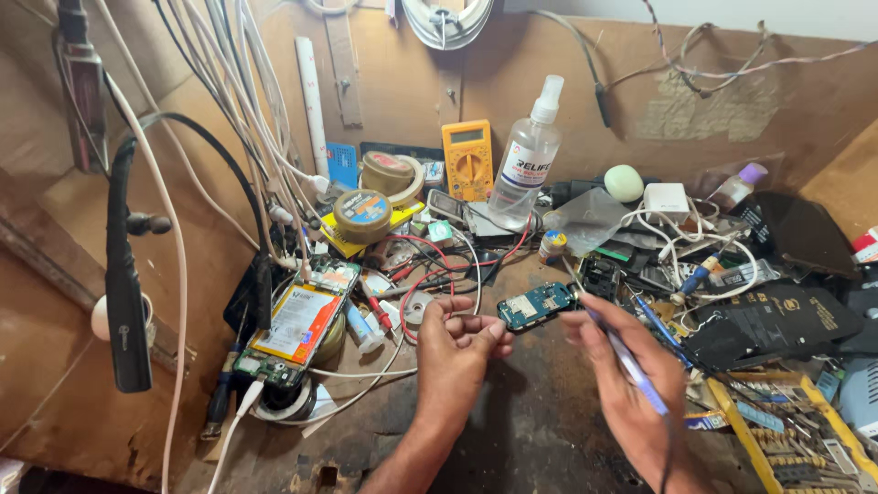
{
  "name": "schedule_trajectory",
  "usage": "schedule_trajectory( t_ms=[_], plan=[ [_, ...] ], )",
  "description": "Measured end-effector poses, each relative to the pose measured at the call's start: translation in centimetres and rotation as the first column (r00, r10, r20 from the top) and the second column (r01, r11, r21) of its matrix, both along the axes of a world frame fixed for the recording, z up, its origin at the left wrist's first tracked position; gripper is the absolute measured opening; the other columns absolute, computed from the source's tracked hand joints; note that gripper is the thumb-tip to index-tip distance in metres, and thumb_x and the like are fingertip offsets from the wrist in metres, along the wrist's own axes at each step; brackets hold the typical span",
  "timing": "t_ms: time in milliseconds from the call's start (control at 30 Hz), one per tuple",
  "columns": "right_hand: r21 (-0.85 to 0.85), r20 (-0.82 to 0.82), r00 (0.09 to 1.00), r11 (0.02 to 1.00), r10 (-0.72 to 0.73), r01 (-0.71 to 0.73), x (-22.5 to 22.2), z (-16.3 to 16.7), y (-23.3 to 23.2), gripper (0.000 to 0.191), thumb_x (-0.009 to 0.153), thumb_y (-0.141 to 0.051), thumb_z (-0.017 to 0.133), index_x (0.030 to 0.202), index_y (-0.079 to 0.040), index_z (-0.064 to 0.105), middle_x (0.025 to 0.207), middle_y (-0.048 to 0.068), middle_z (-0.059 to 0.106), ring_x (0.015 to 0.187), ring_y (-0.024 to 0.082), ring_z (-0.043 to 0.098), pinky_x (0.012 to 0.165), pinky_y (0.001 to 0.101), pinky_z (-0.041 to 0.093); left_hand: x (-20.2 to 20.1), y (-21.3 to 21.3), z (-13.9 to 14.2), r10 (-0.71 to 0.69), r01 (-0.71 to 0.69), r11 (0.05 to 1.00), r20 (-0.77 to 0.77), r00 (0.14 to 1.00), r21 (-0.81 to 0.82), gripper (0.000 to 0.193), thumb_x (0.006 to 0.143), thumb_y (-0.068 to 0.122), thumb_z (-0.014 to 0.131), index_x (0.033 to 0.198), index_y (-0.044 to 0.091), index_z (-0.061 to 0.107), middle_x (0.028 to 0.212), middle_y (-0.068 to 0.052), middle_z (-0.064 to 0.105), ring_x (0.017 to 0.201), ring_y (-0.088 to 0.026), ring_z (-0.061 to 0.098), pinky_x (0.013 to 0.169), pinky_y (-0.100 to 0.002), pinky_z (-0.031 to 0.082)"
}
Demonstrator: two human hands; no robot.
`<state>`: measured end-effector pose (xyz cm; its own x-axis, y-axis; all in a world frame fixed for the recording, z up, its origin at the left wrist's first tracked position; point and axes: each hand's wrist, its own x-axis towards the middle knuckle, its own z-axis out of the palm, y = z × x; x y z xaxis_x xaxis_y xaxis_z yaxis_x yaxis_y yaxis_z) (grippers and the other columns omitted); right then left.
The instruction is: The person works at a cluttered electronics repair bench on a phone motherboard, using a purple-handled soldering iron to touch points on the board. They briefly pick up and open a roll of tape, set it down, and continue soldering and repositioning the board with both hands.
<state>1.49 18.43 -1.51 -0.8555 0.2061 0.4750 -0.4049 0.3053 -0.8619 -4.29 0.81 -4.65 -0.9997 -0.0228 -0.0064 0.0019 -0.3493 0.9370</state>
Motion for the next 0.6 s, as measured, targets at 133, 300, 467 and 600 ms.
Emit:
schedule_trajectory(
  t_ms=[133,300,467,600],
  plan=[
    [0.090,0.060,0.998,0.996,0.019,-0.024,-2.4,0.8,-1.4,0.037,0.105,-0.022,0.050,0.135,-0.005,0.064,0.103,0.007,0.082,0.090,0.013,0.073,0.087,0.0282,0.058,-1.5,0.3,-0.7,-0.036,0.037,0.986,-0.008,0.999,0.165,0.042,0.088,-0.005,0.066,0.121,-0.003,0.040,0.096,-0.021,0.070,0.081,-0.027,0.076,0.072,-0.035,0.067],
    [0.024,0.093,0.996,1.000,0.000,-0.002,-3.7,-0.4,-3.0,0.032,0.105,-0.023,0.051,0.125,-0.004,0.068,0.104,0.008,0.082,0.094,0.013,0.072,0.087,0.0285,0.056,-2.3,0.7,-1.5,-0.022,0.033,0.978,-0.055,0.998,0.204,0.039,0.088,-0.004,0.067,0.117,-0.003,0.040,0.096,-0.023,0.070,0.081,-0.026,0.077,0.073,-0.035,0.067],
    [0.015,0.092,0.996,1.000,0.003,-0.004,-4.2,-1.3,-3.0,0.031,0.104,-0.021,0.053,0.124,-0.002,0.067,0.109,0.008,0.081,0.102,0.011,0.072,0.091,0.0266,0.054,-2.9,0.5,-2.0,-0.029,0.028,0.965,0.000,1.000,0.260,0.041,0.087,-0.002,0.070,0.116,-0.002,0.040,0.098,-0.023,0.070,0.081,-0.026,0.077,0.074,-0.035,0.066],
    [-0.011,0.118,0.992,0.999,0.044,-0.043,-4.8,-1.3,-2.9,0.030,0.102,-0.018,0.056,0.124,-0.001,0.067,0.113,0.009,0.080,0.106,0.012,0.072,0.093,0.0270,0.055,-3.2,0.4,-2.0,-0.038,0.030,0.959,0.020,0.999,0.282,0.042,0.087,-0.001,0.071,0.116,-0.001,0.040,0.099,-0.023,0.071,0.081,-0.026,0.076,0.075,-0.036,0.066]
  ],
)
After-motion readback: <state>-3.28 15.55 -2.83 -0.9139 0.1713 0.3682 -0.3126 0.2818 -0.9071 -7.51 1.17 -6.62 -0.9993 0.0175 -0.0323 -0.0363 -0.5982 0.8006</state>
